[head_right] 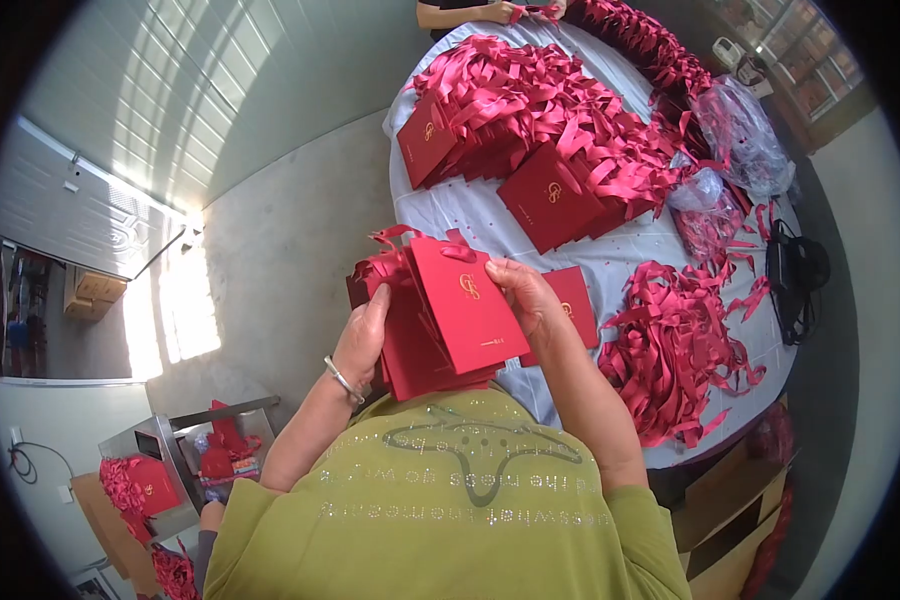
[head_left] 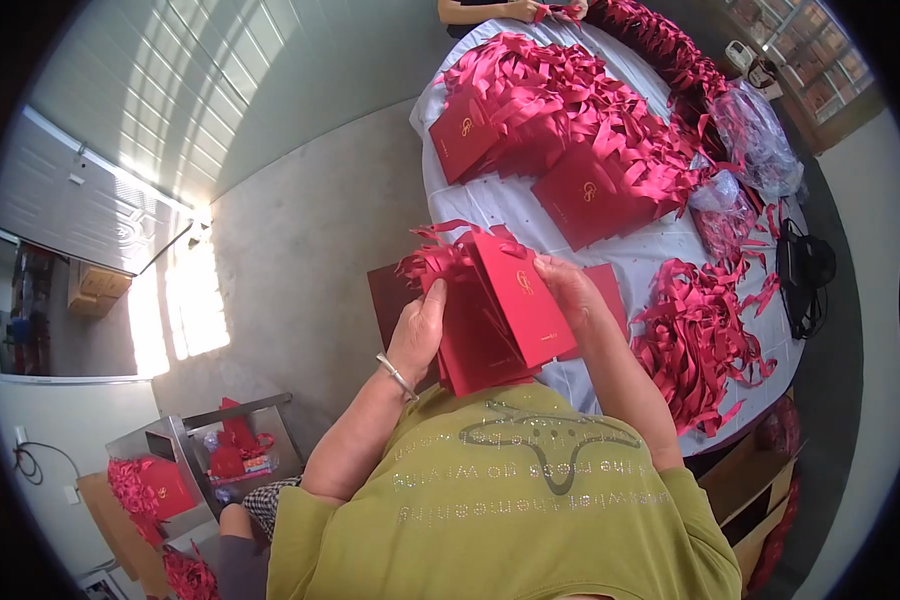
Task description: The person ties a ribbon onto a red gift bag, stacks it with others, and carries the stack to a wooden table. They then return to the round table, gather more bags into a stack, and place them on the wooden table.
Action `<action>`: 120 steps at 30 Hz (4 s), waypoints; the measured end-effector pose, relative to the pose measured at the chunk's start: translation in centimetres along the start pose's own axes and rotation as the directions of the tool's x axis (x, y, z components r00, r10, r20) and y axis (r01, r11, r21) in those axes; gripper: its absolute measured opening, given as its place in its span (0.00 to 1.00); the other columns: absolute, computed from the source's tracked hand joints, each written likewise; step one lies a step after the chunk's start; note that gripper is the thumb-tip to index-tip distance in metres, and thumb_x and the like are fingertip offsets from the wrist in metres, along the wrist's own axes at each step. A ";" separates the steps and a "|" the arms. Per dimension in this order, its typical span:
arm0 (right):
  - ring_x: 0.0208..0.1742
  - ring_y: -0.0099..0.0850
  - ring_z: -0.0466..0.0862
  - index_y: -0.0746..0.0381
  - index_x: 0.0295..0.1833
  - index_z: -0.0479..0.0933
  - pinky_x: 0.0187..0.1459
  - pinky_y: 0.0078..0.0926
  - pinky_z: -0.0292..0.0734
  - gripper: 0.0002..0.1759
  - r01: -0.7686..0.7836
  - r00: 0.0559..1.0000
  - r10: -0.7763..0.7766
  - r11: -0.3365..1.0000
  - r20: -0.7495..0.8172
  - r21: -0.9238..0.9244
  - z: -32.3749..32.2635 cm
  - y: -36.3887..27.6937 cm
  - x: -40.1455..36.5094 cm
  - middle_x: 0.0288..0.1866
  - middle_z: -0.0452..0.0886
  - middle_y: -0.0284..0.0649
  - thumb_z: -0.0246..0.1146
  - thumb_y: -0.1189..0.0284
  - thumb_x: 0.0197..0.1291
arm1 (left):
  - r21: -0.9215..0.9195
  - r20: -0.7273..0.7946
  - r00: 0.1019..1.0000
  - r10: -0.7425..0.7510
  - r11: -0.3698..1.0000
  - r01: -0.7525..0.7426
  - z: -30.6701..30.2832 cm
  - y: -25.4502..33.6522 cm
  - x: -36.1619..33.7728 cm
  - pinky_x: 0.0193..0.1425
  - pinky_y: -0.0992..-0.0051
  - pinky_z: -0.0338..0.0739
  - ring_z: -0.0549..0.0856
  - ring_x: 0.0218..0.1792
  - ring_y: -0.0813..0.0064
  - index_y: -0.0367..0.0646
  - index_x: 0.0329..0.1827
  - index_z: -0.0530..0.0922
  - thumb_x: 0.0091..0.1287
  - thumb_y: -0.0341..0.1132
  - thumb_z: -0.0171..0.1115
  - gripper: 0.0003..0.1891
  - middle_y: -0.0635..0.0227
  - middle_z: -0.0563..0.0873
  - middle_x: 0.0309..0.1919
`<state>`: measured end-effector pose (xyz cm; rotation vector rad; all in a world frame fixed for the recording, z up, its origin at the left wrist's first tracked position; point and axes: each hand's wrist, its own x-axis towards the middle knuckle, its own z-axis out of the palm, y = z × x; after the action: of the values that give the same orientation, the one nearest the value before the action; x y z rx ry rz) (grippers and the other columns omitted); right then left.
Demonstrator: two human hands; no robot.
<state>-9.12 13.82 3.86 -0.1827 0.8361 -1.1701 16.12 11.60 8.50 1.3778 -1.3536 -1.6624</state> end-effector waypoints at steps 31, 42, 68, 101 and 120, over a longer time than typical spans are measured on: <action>0.35 0.19 0.83 0.67 0.45 0.76 0.39 0.16 0.80 0.10 0.498 0.784 -0.612 0.717 -0.100 -0.488 4.6 -0.7 -1.8 0.36 0.84 0.35 0.68 0.80 0.60 | -0.425 0.180 0.982 -0.065 0.895 0.137 0.8 -1.3 2.5 0.52 0.76 0.78 0.85 0.44 0.76 0.33 0.52 0.82 0.76 0.61 0.42 0.35 0.65 0.87 0.42; 0.34 0.18 0.81 0.64 0.43 0.78 0.37 0.16 0.78 0.12 0.454 0.812 -0.581 0.690 -0.058 -0.564 3.0 0.2 -0.8 0.34 0.83 0.31 0.73 0.74 0.56 | -0.372 0.262 0.962 -0.077 0.912 0.174 0.1 -1.9 2.5 0.49 0.73 0.82 0.87 0.43 0.73 0.34 0.54 0.79 0.64 0.29 0.66 0.16 0.63 0.87 0.44; 0.26 0.15 0.79 0.59 0.42 0.78 0.23 0.12 0.71 0.07 0.616 0.682 -0.695 0.714 -0.227 -0.334 4.3 -9.1 -2.1 0.32 0.82 0.27 0.68 0.69 0.64 | -0.455 0.226 0.972 -0.058 0.876 0.158 -1.7 -2.0 5.2 0.49 0.73 0.80 0.86 0.44 0.73 0.35 0.55 0.78 0.67 0.33 0.63 0.16 0.64 0.86 0.45; 0.43 0.19 0.80 0.65 0.54 0.80 0.45 0.19 0.75 0.17 0.471 0.772 -0.633 0.627 -0.053 -0.620 5.1 -3.6 -2.2 0.42 0.82 0.34 0.62 0.63 0.68 | -0.524 0.526 0.849 0.051 0.806 0.276 -1.5 -2.0 5.0 0.59 0.65 0.81 0.85 0.51 0.63 0.31 0.63 0.71 0.60 0.32 0.55 0.26 0.54 0.83 0.54; 0.61 0.35 0.78 0.72 0.59 0.78 0.67 0.31 0.65 0.36 0.223 0.667 0.223 0.850 0.711 -0.476 12.2 -5.8 -2.8 0.60 0.80 0.49 0.57 0.49 0.62 | -0.709 0.672 0.632 0.387 0.583 0.396 2.0 -3.0 2.7 0.76 0.62 0.63 0.69 0.71 0.65 0.45 0.76 0.61 0.60 0.65 0.63 0.46 0.63 0.68 0.73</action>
<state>-5.70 10.39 16.80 -1.0697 0.3747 -0.7060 13.89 10.81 4.65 0.0088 -0.6419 -2.5696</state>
